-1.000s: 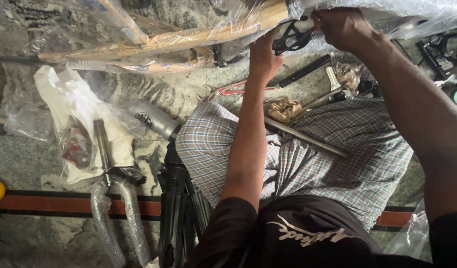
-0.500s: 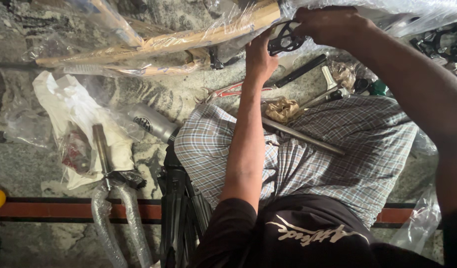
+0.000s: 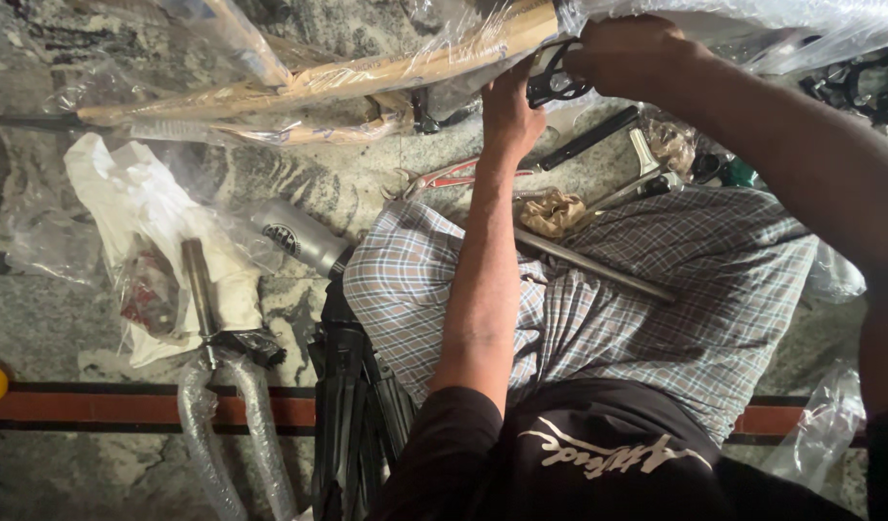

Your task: The person sits on the floor and uses a wrench to tighten a bolt on a bicycle frame wrapped in protective plastic. The person adjusts the frame and continues to tighten the bolt.

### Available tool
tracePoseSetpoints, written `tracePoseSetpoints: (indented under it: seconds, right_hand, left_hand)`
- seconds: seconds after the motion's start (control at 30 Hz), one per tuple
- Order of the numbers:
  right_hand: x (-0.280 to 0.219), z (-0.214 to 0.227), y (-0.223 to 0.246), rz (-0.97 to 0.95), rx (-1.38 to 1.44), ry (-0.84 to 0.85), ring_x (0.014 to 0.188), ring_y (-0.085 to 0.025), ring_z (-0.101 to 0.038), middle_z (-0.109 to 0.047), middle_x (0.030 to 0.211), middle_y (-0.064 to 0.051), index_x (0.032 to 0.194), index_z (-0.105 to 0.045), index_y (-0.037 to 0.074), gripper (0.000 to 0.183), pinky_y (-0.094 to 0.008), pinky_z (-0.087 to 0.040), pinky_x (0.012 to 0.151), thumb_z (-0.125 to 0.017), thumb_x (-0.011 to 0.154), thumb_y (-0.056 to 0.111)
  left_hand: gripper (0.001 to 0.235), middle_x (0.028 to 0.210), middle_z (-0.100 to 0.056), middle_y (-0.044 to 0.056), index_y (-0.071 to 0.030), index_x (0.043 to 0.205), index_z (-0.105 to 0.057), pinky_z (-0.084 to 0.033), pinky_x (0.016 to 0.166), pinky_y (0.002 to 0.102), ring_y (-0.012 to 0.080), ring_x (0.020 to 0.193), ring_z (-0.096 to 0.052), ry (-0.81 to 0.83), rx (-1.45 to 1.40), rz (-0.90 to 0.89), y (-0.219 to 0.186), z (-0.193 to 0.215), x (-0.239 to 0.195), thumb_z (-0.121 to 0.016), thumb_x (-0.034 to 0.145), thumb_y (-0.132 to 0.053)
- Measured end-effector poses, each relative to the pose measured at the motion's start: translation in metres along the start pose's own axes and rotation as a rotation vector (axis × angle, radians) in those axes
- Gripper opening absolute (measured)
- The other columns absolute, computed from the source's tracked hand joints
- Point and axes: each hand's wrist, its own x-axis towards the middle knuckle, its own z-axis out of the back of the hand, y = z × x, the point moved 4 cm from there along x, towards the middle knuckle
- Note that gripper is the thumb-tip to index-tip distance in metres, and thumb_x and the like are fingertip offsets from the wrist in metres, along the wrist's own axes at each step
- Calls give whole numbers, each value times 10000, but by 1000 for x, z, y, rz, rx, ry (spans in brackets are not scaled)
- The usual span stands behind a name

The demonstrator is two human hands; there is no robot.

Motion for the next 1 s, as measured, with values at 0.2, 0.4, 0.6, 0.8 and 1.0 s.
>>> tracePoseSetpoints:
  seconds: [0.2,0.4,0.6,0.8,1.0]
  right_hand:
    - [8,-6,-7,73,-4,-138,897,-325,-735,-727,971,-138,1108,-757,124,210,-466,-604,763,-630,964,210]
    - [20,-30,-13,127,-41,-216,925,-308,-753,-743,1010,-144,1113,-747,86,206,-450,-618,750,-640,957,169]
    - [46,-79,-39,-132,131,-110,845,-289,-733,-738,955,-159,1014,-755,95,143,-439,-589,743,-656,972,189]
    - [53,-99,-69,-573,1053,-257,664,-262,-671,-679,803,-153,888,-700,69,337,-455,-531,674,-644,1044,362]
    - [19,-70,-62,-231,475,-466,670,-300,-685,-707,768,-108,844,-721,100,329,-447,-559,691,-641,1062,334]
  left_hand:
    - [788,1366,-599,189,-86,1427,-519,-336,1160,507,381,1335,-509,51,6,48,-5,5,6,-794,688,-81]
    - [735,1342,-650,150,-105,1436,-544,-351,1146,511,329,1282,-584,57,-30,67,-13,8,1,-765,738,-50]
    - [707,1320,-659,151,-99,1407,-558,-366,1142,500,335,1276,-585,24,-59,47,-13,12,1,-784,738,-67]
    - [725,1323,-669,159,-94,1422,-555,-438,1120,477,349,1283,-610,-12,-28,-29,-25,26,8,-764,733,-3]
    - [755,1369,-653,187,-76,1409,-562,-499,1118,405,356,1271,-635,-5,-145,-75,-37,46,13,-757,695,72]
